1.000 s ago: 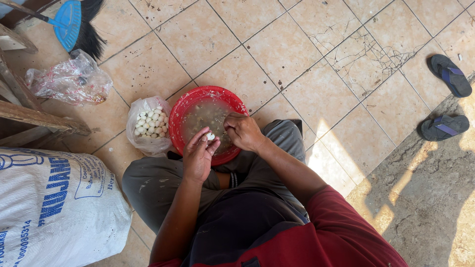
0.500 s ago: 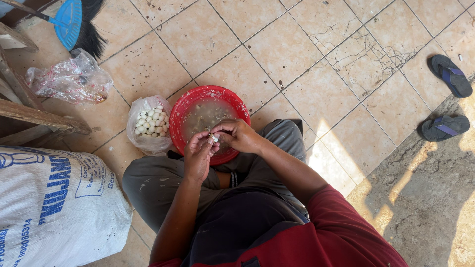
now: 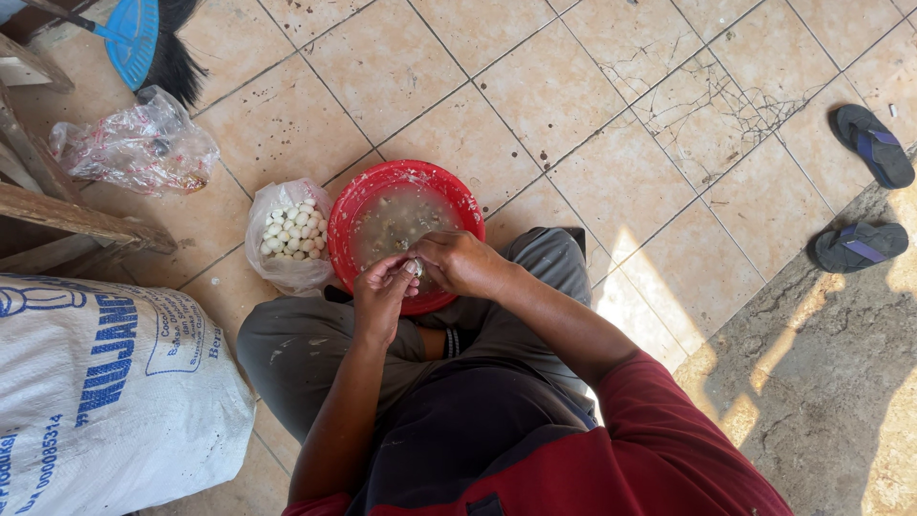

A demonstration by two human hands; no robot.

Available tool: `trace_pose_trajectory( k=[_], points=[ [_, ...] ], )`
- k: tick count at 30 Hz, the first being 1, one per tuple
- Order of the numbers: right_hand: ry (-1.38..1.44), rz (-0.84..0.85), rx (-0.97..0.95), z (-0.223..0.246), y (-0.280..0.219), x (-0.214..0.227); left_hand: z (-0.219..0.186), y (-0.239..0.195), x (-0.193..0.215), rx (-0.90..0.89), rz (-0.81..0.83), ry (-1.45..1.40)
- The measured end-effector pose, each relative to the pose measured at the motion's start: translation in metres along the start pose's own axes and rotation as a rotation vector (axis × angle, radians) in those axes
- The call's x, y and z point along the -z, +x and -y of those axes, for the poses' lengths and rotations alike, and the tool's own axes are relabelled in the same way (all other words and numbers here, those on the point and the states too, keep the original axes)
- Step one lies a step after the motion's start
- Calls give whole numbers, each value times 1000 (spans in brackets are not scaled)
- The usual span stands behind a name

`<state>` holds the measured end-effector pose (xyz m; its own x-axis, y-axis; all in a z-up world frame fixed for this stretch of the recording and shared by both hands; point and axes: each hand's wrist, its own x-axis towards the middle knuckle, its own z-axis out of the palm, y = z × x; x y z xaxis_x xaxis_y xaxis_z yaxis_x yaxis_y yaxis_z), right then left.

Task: The person sits on the floor and peels small white eggs by hand. They repeatedly dip the eggs into a red basin of water, remove the shells, and place the peeled eggs into a plastic bag.

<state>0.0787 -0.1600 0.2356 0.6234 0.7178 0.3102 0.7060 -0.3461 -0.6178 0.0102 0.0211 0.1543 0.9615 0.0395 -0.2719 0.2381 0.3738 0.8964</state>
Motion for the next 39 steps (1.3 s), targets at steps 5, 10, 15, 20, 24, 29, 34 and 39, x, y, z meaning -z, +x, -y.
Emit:
trace_pose_trajectory(
  k=[5, 10, 15, 20, 24, 29, 34, 39],
  points=[
    [-3, -64, 100, 0, 5, 2, 2, 2, 2, 32, 10, -46],
    [86, -29, -25, -7, 5, 5, 4, 5, 6, 73, 73, -77],
    [331, -123, -307, -5, 10, 5, -4, 2, 11, 114, 157, -394],
    [301, -66, -166, 8, 6, 9, -1, 3, 11, 56, 169, -457],
    [156, -78, -53, 14, 13, 11, 3, 2, 11, 28, 165, -368],
    [99, -49, -57, 18, 11, 10, 6, -3, 11, -3, 143, -295],
    [220, -67, -213, 7, 3, 0, 6, -5, 6, 9, 155, -366],
    [785, -80, -448, -9, 0, -10, 4, -4, 5, 71, 171, -425]
  ],
)
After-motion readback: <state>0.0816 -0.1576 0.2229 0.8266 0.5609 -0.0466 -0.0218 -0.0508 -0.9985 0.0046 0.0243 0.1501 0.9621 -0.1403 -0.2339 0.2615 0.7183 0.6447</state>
